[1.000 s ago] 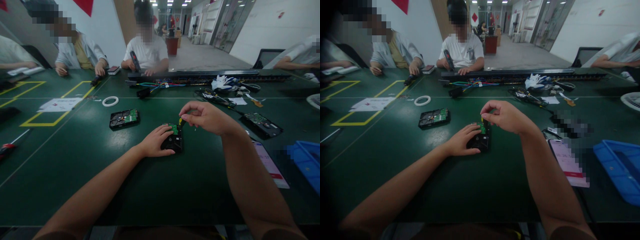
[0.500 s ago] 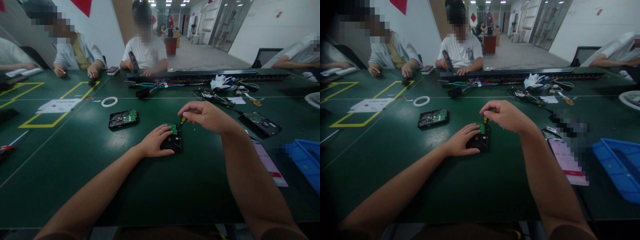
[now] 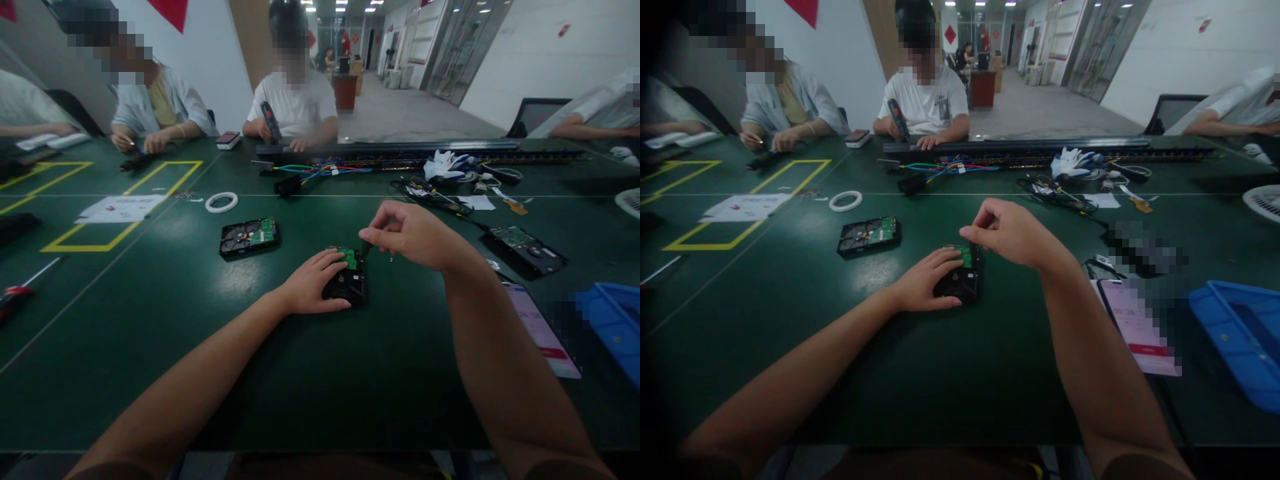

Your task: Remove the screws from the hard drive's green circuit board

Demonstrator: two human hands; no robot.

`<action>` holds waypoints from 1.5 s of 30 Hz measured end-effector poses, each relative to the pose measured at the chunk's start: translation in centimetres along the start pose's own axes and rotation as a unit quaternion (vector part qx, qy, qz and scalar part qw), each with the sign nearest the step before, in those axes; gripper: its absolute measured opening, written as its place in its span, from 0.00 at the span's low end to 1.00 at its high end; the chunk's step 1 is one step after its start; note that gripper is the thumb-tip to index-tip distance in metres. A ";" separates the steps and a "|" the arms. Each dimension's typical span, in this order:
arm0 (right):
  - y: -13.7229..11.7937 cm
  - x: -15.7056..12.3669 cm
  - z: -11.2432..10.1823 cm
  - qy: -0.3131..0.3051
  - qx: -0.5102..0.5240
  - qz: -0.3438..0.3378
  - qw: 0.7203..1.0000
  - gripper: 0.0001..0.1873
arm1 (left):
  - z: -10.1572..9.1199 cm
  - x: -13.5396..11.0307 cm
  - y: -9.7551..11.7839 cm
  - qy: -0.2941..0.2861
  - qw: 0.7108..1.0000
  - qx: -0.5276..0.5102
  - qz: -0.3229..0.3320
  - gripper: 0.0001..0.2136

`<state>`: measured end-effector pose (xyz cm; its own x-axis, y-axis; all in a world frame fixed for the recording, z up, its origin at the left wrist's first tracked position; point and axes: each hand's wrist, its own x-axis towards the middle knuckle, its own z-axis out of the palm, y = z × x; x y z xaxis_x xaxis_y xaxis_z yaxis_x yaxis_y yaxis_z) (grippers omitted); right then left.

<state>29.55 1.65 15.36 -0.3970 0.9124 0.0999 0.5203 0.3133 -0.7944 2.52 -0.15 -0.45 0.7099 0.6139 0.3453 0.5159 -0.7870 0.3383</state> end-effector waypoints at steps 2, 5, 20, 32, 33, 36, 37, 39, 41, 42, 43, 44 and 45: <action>0.1 0.0 -0.1 -0.001 -0.002 -0.014 1.000 0.20 | 0.0 0.0 0.0 -0.001 1.000 0.000 0.001 0.43; 0.0 -0.1 -0.3 -0.008 -0.011 -0.034 0.999 0.15 | -0.1 -0.1 0.0 0.000 1.000 -0.001 0.000 0.43; 0.0 0.0 -0.3 -0.040 -0.055 -0.120 0.990 0.17 | -0.1 0.0 0.2 0.001 1.000 0.001 -0.002 0.42; 0.2 0.1 -0.2 -0.035 -0.028 -0.093 0.995 0.11 | 0.0 -0.1 0.0 0.000 1.000 -0.001 -0.003 0.43; 0.1 0.1 -0.3 -0.034 -0.034 -0.094 0.994 0.11 | 0.0 -0.1 0.0 0.000 1.000 -0.001 -0.003 0.42; 0.1 0.0 -0.4 -0.031 -0.049 -0.096 0.994 0.10 | 0.0 -0.1 0.1 0.002 1.000 0.000 -0.005 0.42; 0.0 -0.1 -0.4 -0.027 -0.051 -0.096 0.994 0.10 | -0.1 -0.1 0.1 0.002 1.000 0.001 -0.005 0.42; 0.1 -0.2 -0.3 -0.012 -0.053 -0.093 0.994 0.11 | -0.1 0.0 0.2 0.000 1.000 0.000 -0.004 0.42; 0.1 -0.3 -0.2 0.011 -0.060 -0.085 0.995 0.13 | -0.2 0.0 0.2 0.000 1.000 -0.004 -0.002 0.42; 0.1 -0.3 -0.1 0.021 -0.065 -0.081 0.994 0.13 | -0.2 0.0 0.2 0.000 1.000 -0.005 -0.002 0.42; 0.1 -0.3 0.0 0.031 -0.071 -0.080 0.994 0.14 | -0.2 0.0 0.2 0.001 1.000 -0.006 -0.002 0.42; 0.2 -0.3 0.0 0.040 -0.078 -0.080 0.993 0.14 | -0.2 0.0 0.2 0.001 1.000 -0.006 -0.003 0.42; 0.2 -0.3 0.1 0.046 -0.083 -0.081 0.992 0.15 | -0.2 0.0 0.2 0.002 1.000 -0.006 -0.004 0.42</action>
<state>29.69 1.43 15.13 -0.4186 0.8643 0.2788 0.5763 0.4901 -0.6540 2.54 -0.32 -0.23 0.7037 0.6207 0.3457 0.5161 -0.7810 0.3517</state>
